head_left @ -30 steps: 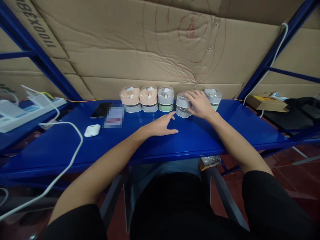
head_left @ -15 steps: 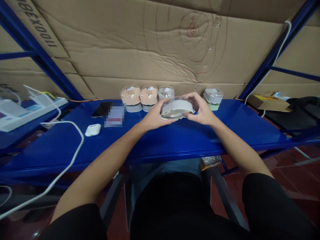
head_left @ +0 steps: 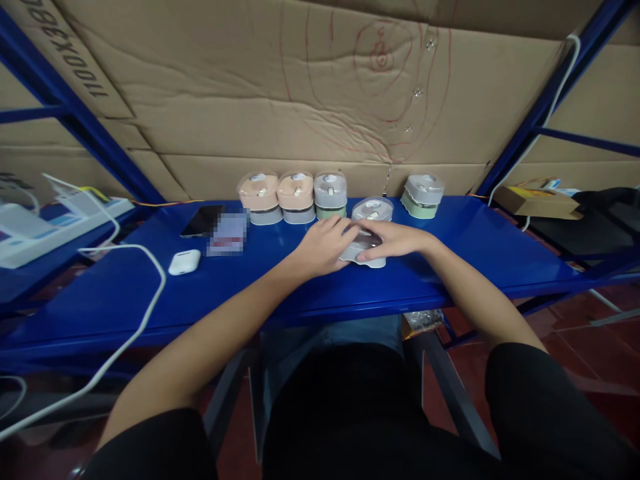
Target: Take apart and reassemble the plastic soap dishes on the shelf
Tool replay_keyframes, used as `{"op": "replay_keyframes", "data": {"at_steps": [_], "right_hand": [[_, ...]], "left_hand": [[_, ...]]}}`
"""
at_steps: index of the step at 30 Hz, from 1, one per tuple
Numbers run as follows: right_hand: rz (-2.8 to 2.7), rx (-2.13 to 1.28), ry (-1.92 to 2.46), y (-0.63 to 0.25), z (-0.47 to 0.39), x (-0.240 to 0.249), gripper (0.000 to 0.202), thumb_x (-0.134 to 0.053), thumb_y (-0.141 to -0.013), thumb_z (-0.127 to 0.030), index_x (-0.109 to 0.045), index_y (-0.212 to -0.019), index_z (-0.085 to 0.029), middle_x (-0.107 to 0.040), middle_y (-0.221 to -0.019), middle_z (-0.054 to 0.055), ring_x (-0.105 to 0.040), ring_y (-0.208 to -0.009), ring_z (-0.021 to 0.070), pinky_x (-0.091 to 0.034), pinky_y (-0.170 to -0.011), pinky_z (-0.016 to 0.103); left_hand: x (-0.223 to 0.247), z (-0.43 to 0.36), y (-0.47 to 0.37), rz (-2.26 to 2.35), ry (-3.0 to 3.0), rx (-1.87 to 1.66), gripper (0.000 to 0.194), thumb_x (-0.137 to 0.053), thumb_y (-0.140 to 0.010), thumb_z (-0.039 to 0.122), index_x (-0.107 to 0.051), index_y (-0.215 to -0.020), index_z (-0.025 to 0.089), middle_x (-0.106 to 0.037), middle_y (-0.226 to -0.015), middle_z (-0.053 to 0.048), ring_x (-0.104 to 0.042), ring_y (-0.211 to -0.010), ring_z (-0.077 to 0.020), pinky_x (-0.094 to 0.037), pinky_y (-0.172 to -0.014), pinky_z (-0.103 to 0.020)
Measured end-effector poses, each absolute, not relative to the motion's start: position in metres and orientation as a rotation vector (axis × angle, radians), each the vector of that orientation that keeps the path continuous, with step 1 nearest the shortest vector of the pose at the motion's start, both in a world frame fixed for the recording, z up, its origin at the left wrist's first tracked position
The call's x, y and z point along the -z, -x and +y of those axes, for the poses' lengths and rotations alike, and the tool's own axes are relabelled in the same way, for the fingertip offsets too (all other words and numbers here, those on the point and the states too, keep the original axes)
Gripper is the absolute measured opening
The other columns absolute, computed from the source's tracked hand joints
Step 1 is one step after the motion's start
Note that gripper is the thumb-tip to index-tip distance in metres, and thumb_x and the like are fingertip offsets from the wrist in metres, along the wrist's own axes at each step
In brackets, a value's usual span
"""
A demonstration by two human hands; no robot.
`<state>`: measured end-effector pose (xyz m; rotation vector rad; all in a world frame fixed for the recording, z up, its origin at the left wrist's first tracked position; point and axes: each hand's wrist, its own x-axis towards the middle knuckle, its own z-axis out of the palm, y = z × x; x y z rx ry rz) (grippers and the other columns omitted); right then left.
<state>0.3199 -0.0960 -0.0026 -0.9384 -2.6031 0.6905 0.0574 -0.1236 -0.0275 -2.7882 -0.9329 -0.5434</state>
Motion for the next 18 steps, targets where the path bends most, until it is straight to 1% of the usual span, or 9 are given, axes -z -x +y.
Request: {"op": "replay_keyframes", "data": {"at_steps": [2,4,6,8,10,12,15,18], "right_hand": [[-2.626,-0.674,0.899,-0.321,-0.097,0.001,0.090,-0.091,-0.084,-0.069,-0.066,-0.160,-0.027,-0.079,-0.150,0.011,-0.076,-0.129,0.0397,-0.065,-0.113,0.059],[-2.639,-0.676,0.854,-0.323,-0.095,0.001,0.096,-0.096,-0.078,-0.064,-0.065,-0.161,-0.026,-0.078,-0.151,0.011,-0.075,-0.132,0.0410,-0.063,-0.116,0.060],[-2.646,-0.685,0.815,-0.324,-0.092,0.002,0.104,-0.099,-0.073,-0.062,-0.063,-0.164,-0.027,-0.076,-0.155,0.011,-0.073,-0.138,0.0431,-0.061,-0.120,0.062],[-2.650,-0.691,0.785,-0.324,-0.090,0.005,0.110,-0.100,-0.071,-0.062,-0.061,-0.167,-0.029,-0.072,-0.163,0.012,-0.070,-0.144,0.0446,-0.057,-0.125,0.065],[-2.656,-0.704,0.764,-0.322,-0.090,0.005,0.112,-0.101,-0.070,-0.064,-0.060,-0.169,-0.030,-0.068,-0.169,0.013,-0.067,-0.151,0.0450,-0.053,-0.130,0.066],[-2.657,-0.727,0.756,-0.322,-0.091,0.003,0.112,-0.102,-0.070,-0.064,-0.061,-0.169,-0.030,-0.067,-0.171,0.012,-0.065,-0.154,0.0446,-0.051,-0.132,0.064],[-2.618,-0.752,0.807,-0.331,-0.094,-0.007,0.105,-0.102,-0.072,-0.062,-0.066,-0.165,-0.031,-0.071,-0.166,0.010,-0.068,-0.150,0.0432,-0.054,-0.130,0.061],[-2.529,-0.847,0.860,-0.351,-0.092,-0.020,0.095,-0.101,-0.075,-0.063,-0.070,-0.161,-0.033,-0.074,-0.161,0.007,-0.071,-0.145,0.0404,-0.056,-0.128,0.060]], "left_hand": [[0.026,-0.122,-0.056,-0.923,2.852,0.615,0.068,-0.085,-0.094,0.044,-0.064,-0.154,0.019,-0.067,-0.153,-0.022,-0.060,-0.144,-0.0493,-0.052,-0.122,-0.064],[0.025,-0.118,-0.052,-0.935,2.925,0.696,0.082,-0.093,-0.086,0.055,-0.063,-0.154,0.021,-0.066,-0.152,-0.020,-0.061,-0.144,-0.0473,-0.051,-0.126,-0.062],[0.024,-0.113,-0.048,-0.995,2.981,0.768,0.087,-0.095,-0.083,0.062,-0.063,-0.153,0.022,-0.067,-0.151,-0.018,-0.063,-0.143,-0.0452,-0.052,-0.126,-0.061],[0.025,-0.107,-0.044,-1.100,3.028,0.813,0.093,-0.096,-0.081,0.067,-0.060,-0.156,0.023,-0.068,-0.154,-0.019,-0.065,-0.143,-0.0453,-0.053,-0.125,-0.062],[0.026,-0.103,-0.041,-1.201,3.089,0.816,0.106,-0.097,-0.077,0.070,-0.055,-0.163,0.024,-0.067,-0.160,-0.020,-0.066,-0.146,-0.0475,-0.054,-0.125,-0.064],[0.027,-0.102,-0.039,-1.250,3.164,0.791,0.117,-0.098,-0.075,0.070,-0.048,-0.170,0.024,-0.065,-0.165,-0.022,-0.065,-0.150,-0.0495,-0.056,-0.123,-0.065],[0.026,-0.102,-0.037,-1.230,3.249,0.777,0.123,-0.099,-0.075,0.066,-0.042,-0.176,0.025,-0.064,-0.168,-0.022,-0.065,-0.151,-0.0486,-0.057,-0.122,-0.063],[0.026,-0.103,-0.037,-1.203,3.283,0.784,0.131,-0.099,-0.074,0.065,-0.035,-0.181,0.024,-0.066,-0.165,-0.022,-0.067,-0.149,-0.0458,-0.055,-0.125,-0.060]]}}
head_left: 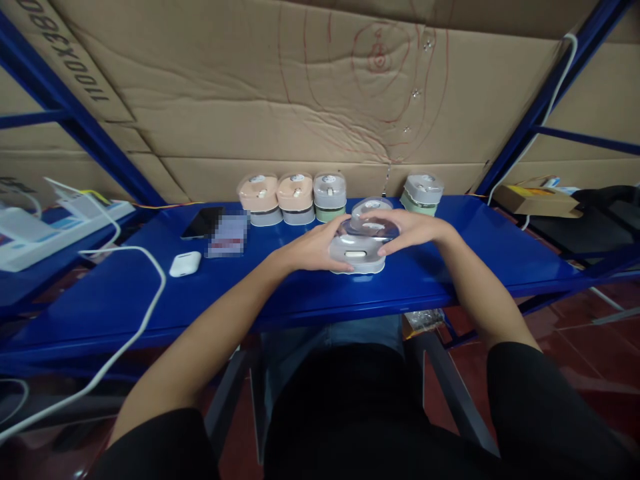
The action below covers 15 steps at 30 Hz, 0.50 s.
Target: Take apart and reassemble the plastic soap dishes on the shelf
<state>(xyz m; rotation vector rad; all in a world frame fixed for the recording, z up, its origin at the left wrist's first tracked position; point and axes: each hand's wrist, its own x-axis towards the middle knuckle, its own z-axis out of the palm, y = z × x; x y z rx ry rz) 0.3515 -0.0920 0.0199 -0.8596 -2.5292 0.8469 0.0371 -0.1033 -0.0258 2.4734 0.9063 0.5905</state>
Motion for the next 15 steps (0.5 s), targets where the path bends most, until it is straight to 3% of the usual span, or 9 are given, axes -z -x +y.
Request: {"op": "replay_keyframes", "data": {"at_steps": [4,9,11,15], "right_hand": [[-2.341,-1.001,0.975,-0.387,-0.085,-0.029,0.086,-0.096,-0.083,-0.068,-0.072,-0.157,-0.033,-0.080,-0.149,0.008,-0.077,-0.134,0.0362,-0.060,-0.121,0.058],[-2.130,-0.820,1.221,-0.416,-0.076,-0.024,0.085,-0.098,-0.077,-0.075,-0.077,-0.148,-0.032,-0.085,-0.131,0.009,-0.079,-0.125,0.0379,-0.062,-0.118,0.060],[-2.072,-0.768,1.248,-0.418,-0.073,-0.021,0.088,-0.099,-0.074,-0.076,-0.077,-0.146,-0.031,-0.085,-0.129,0.009,-0.078,-0.125,0.0392,-0.062,-0.119,0.062],[-2.005,-0.751,1.236,-0.414,-0.071,-0.016,0.087,-0.099,-0.074,-0.076,-0.077,-0.144,-0.030,-0.084,-0.133,0.011,-0.079,-0.125,0.0388,-0.063,-0.118,0.062]], "left_hand": [[0.024,-0.103,-0.037,0.859,-2.515,-0.548,0.129,-0.098,-0.078,0.070,-0.037,-0.183,0.027,-0.062,-0.169,-0.020,-0.064,-0.152,-0.0444,-0.049,-0.130,-0.059],[0.025,-0.101,-0.037,0.703,-2.584,-0.461,0.065,-0.094,-0.088,0.062,-0.084,-0.145,0.032,-0.065,-0.164,-0.012,-0.067,-0.148,-0.0386,-0.050,-0.130,-0.054],[0.027,-0.101,-0.038,0.683,-2.569,-0.480,0.051,-0.091,-0.093,0.059,-0.089,-0.136,0.031,-0.065,-0.165,-0.013,-0.067,-0.148,-0.0375,-0.052,-0.129,-0.053],[0.027,-0.102,-0.040,0.670,-2.535,-0.562,0.045,-0.081,-0.101,0.062,-0.092,-0.128,0.027,-0.071,-0.159,-0.015,-0.070,-0.146,-0.0372,-0.053,-0.127,-0.055]]}}
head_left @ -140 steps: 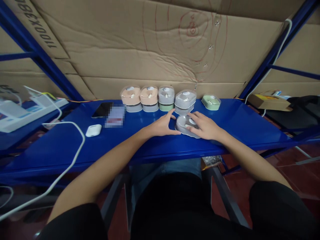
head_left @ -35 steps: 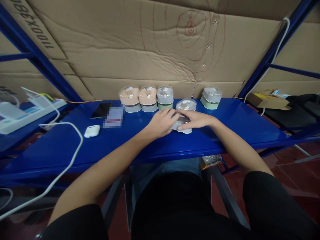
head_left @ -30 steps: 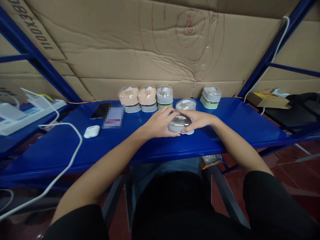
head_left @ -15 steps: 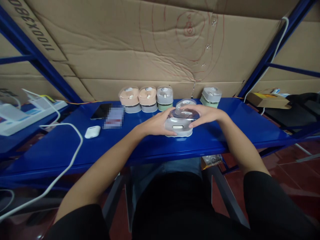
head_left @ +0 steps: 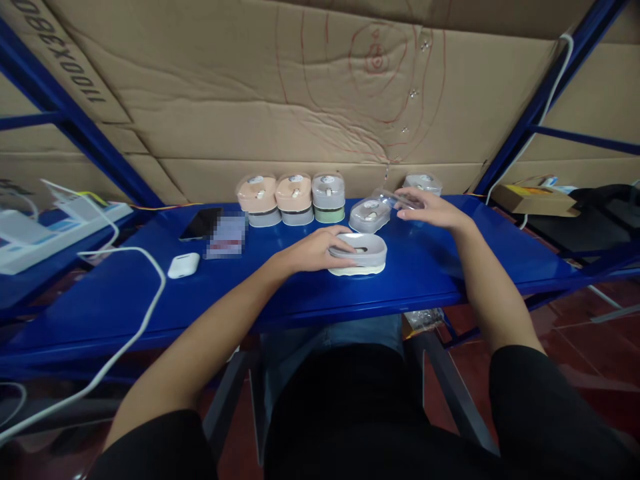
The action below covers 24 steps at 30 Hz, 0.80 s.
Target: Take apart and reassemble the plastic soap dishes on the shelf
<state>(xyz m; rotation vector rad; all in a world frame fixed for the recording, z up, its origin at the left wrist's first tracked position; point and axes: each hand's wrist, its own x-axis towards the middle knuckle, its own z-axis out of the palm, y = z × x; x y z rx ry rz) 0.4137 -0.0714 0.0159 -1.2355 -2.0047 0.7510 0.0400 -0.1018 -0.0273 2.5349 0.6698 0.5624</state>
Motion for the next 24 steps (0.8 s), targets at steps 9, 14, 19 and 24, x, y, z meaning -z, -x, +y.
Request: {"op": "replay_keyframes", "data": {"at_steps": [9,14,19,24], "right_hand": [[-2.083,-0.867,1.144,-0.417,-0.070,-0.015,0.069,-0.083,-0.093,-0.076,-0.077,-0.143,-0.029,-0.085,-0.118,0.011,-0.082,-0.104,0.0322,-0.071,-0.098,0.055],[-2.287,-0.922,1.121,-0.418,-0.069,-0.013,0.073,-0.091,-0.087,-0.066,-0.075,-0.148,-0.029,-0.084,-0.130,0.010,-0.080,-0.114,0.0329,-0.070,-0.102,0.054],[-2.351,-0.835,1.102,-0.420,-0.065,-0.011,0.084,-0.101,-0.076,-0.058,-0.073,-0.152,-0.033,-0.075,-0.156,0.009,-0.073,-0.132,0.0370,-0.068,-0.109,0.057],[-2.301,-0.804,1.151,-0.416,-0.066,-0.009,0.089,-0.103,-0.074,-0.063,-0.072,-0.153,-0.035,-0.075,-0.155,0.009,-0.076,-0.126,0.0366,-0.069,-0.109,0.059]], "left_hand": [[0.014,-0.080,-0.013,0.998,-2.504,-0.790,0.055,-0.061,-0.105,0.068,-0.087,-0.106,0.020,-0.079,-0.141,-0.018,-0.076,-0.127,-0.0346,-0.058,-0.118,-0.054],[0.010,-0.068,0.005,1.181,-2.538,-0.655,0.055,-0.068,-0.093,0.076,-0.080,-0.087,0.023,-0.082,-0.120,-0.015,-0.076,-0.117,-0.0359,-0.058,-0.112,-0.053],[0.012,-0.065,0.007,1.223,-2.585,-0.414,0.059,-0.075,-0.081,0.083,-0.073,-0.077,0.024,-0.076,-0.102,-0.011,-0.072,-0.092,-0.0308,-0.058,-0.090,-0.045],[0.012,-0.070,0.003,1.212,-2.548,-0.582,0.054,-0.079,-0.082,0.079,-0.072,-0.078,0.025,-0.076,-0.106,-0.011,-0.073,-0.103,-0.0333,-0.058,-0.099,-0.048]]}}
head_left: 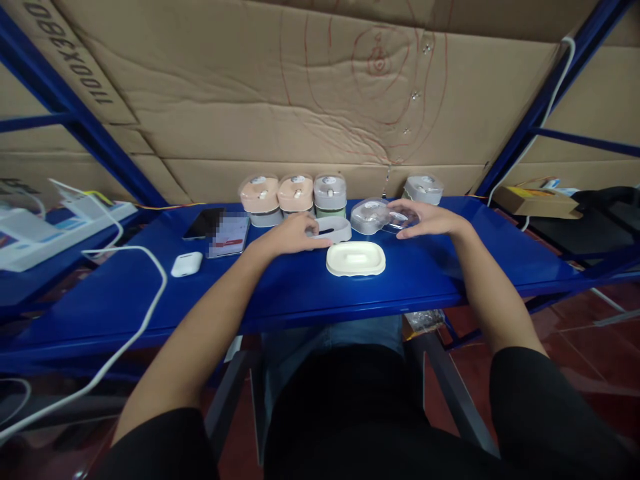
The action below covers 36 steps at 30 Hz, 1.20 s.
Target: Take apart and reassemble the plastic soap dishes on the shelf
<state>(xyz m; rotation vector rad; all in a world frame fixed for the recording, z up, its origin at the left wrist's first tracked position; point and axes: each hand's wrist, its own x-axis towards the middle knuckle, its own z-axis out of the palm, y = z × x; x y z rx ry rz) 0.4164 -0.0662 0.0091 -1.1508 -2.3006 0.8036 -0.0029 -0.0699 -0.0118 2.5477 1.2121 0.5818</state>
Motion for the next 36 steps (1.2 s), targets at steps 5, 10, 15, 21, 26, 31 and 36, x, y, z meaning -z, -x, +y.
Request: {"op": "replay_keyframes", "data": {"at_steps": [5,10,15,21,26,31,36], "right_hand": [[-2.084,-0.789,1.085,-0.410,-0.072,-0.013,0.081,-0.092,-0.084,-0.078,-0.072,-0.147,-0.032,-0.081,-0.137,0.010,-0.080,-0.120,0.0354,-0.066,-0.113,0.062],[-1.964,-0.688,1.033,-0.406,-0.072,-0.014,0.083,-0.081,-0.087,-0.091,-0.071,-0.145,-0.032,-0.081,-0.132,0.011,-0.081,-0.111,0.0342,-0.070,-0.100,0.058],[-1.970,-0.678,1.063,-0.403,-0.071,-0.011,0.085,-0.082,-0.087,-0.088,-0.070,-0.147,-0.030,-0.080,-0.133,0.012,-0.080,-0.110,0.0345,-0.068,-0.099,0.057],[-2.034,-0.554,1.094,-0.396,-0.076,-0.009,0.087,-0.087,-0.085,-0.080,-0.071,-0.152,-0.028,-0.080,-0.140,0.013,-0.078,-0.123,0.0398,-0.061,-0.114,0.063],[-2.287,-0.523,0.884,-0.371,-0.092,-0.006,0.092,-0.095,-0.081,-0.071,-0.070,-0.158,-0.027,-0.076,-0.155,0.015,-0.073,-0.138,0.0418,-0.056,-0.123,0.063],[-2.500,-0.423,0.799,-0.343,-0.096,0.014,0.092,-0.096,-0.083,-0.067,-0.070,-0.161,-0.026,-0.076,-0.158,0.017,-0.071,-0.145,0.0437,-0.051,-0.127,0.066],[-2.514,-0.385,0.811,-0.331,-0.090,0.036,0.101,-0.091,-0.086,-0.075,-0.063,-0.169,-0.024,-0.072,-0.162,0.020,-0.069,-0.147,0.0438,-0.051,-0.128,0.065]], "left_hand": [[0.010,-0.093,-0.018,1.038,-2.523,-0.730,0.049,-0.084,-0.087,0.071,-0.078,-0.095,0.023,-0.072,-0.138,-0.013,-0.072,-0.128,-0.0355,-0.055,-0.118,-0.052],[0.021,-0.111,-0.045,0.871,-2.566,-0.612,0.044,-0.091,-0.086,0.063,-0.078,-0.102,0.024,-0.066,-0.153,-0.014,-0.072,-0.135,-0.0360,-0.056,-0.119,-0.052],[0.032,-0.117,-0.055,0.834,-2.589,-0.530,0.053,-0.092,-0.084,0.062,-0.076,-0.118,0.025,-0.069,-0.153,-0.014,-0.069,-0.142,-0.0382,-0.055,-0.124,-0.052],[0.036,-0.116,-0.057,0.930,-2.562,-0.482,0.101,-0.094,-0.081,0.059,-0.055,-0.165,0.021,-0.062,-0.169,-0.023,-0.056,-0.162,-0.0492,-0.047,-0.133,-0.063],[0.049,-0.100,-0.054,0.915,-2.415,-0.646,0.137,-0.102,-0.072,0.067,-0.033,-0.180,0.020,-0.046,-0.183,-0.028,-0.042,-0.172,-0.0531,-0.041,-0.138,-0.069],[0.059,-0.086,-0.050,0.973,-2.275,-0.714,0.160,-0.112,-0.056,0.066,-0.026,-0.183,0.021,-0.043,-0.182,-0.034,-0.045,-0.170,-0.0570,-0.042,-0.135,-0.075],[0.056,-0.084,-0.045,0.934,-2.239,-0.700,0.156,-0.112,-0.058,0.062,-0.028,-0.183,0.022,-0.052,-0.176,-0.032,-0.052,-0.165,-0.0550,-0.043,-0.134,-0.075]]}}
